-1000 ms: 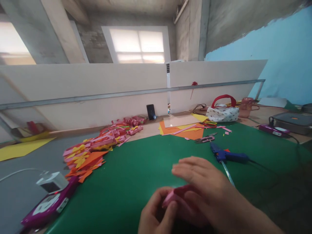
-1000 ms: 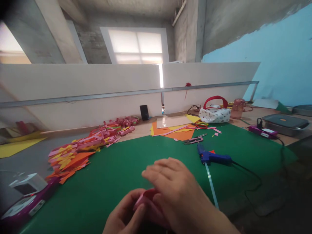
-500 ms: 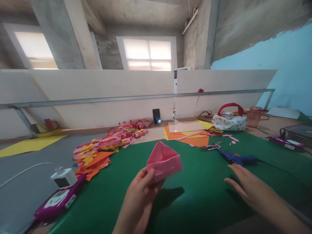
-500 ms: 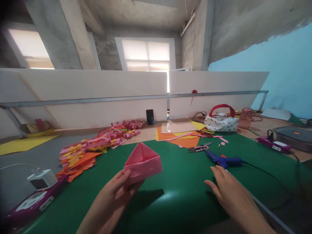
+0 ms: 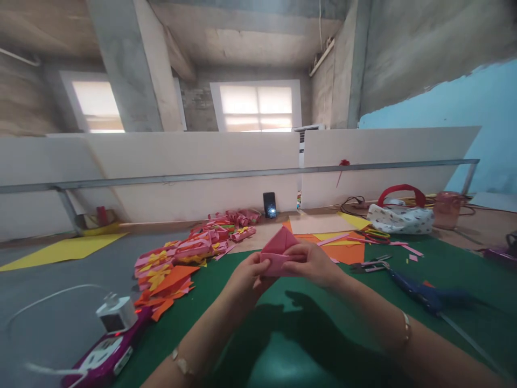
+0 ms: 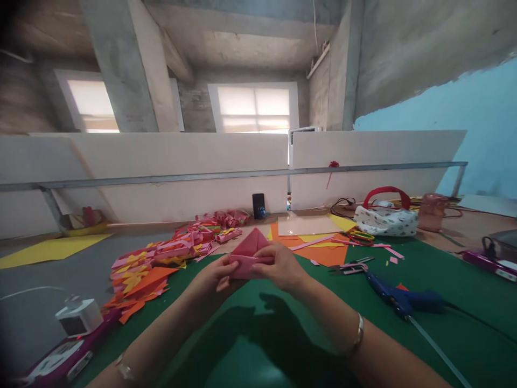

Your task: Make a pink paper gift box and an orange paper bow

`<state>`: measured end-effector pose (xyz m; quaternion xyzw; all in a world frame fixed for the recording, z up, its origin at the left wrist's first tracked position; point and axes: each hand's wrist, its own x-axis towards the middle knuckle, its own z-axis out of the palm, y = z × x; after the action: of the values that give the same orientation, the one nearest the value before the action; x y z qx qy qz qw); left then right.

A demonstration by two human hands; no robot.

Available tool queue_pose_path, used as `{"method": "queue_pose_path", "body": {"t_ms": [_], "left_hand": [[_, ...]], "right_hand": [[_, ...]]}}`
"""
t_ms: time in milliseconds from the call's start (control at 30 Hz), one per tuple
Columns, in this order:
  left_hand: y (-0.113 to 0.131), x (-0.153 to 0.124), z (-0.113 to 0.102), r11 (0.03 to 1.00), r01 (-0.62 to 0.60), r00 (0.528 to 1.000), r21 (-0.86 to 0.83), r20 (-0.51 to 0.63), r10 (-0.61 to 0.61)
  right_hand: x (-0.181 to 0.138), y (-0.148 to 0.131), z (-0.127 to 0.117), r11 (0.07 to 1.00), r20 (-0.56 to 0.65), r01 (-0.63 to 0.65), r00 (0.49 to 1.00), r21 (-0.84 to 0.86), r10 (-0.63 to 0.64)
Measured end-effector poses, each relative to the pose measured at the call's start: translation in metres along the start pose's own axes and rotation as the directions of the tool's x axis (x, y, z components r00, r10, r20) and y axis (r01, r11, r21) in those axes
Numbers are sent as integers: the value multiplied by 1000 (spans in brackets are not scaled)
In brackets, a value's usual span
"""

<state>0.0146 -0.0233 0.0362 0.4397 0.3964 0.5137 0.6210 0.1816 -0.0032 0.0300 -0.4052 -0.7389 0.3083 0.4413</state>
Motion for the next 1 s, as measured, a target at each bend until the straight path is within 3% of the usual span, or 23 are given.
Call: {"method": "queue_pose_path", "body": {"t_ms": [67,133,167,200,233,267,333,400,533,600,700,800,900,1000], "left_hand": [[-3,7,-3,994,-71,997,77,-37,74],[-8,14,-9,923,-263,955,281,-64,291],[-11,18,-12,756,-428,872,495,5,490],[-15,21,-15,527,-522,783,670,132,607],[-18,24,-18,339,-553,731,761,248,636],[-21,27,-21,213,-558,712,802,330,620],[-27,30,-24,112,-549,722,829,402,563],[-32,32,-26,128,-528,763,840,402,506],[-37,30,-28,282,-429,879,858,324,351],[-39,29,-30,342,-387,906,856,284,313],[-41,28,-34,419,-382,903,824,235,361],[-40,27,-35,475,-413,884,777,217,413],[-37,25,-32,447,-396,899,802,239,368],[-33,23,-29,429,-400,901,810,263,344]], "right_hand": [[1,10,3,1000,-11,-18,1000,26,18],[0,18,3,998,-37,-33,999,52,35],[0,21,2,998,-36,-35,999,60,38],[0,24,1,998,-23,-30,999,59,31],[-1,25,1,999,2,-16,1000,46,16],[-1,27,0,1000,31,7,999,25,-8],[-2,28,1,998,86,64,994,-22,-62],[-3,30,4,994,107,90,991,-61,-83],[-6,34,14,987,157,38,987,-157,-13],[-9,33,16,984,183,62,983,-169,-30],[-11,30,11,978,3,105,994,-178,-106],[-10,31,3,989,-197,8,980,-148,-37],[-7,35,1,992,-52,-103,994,-67,100],[-4,39,4,988,99,-99,989,-115,111]]}}
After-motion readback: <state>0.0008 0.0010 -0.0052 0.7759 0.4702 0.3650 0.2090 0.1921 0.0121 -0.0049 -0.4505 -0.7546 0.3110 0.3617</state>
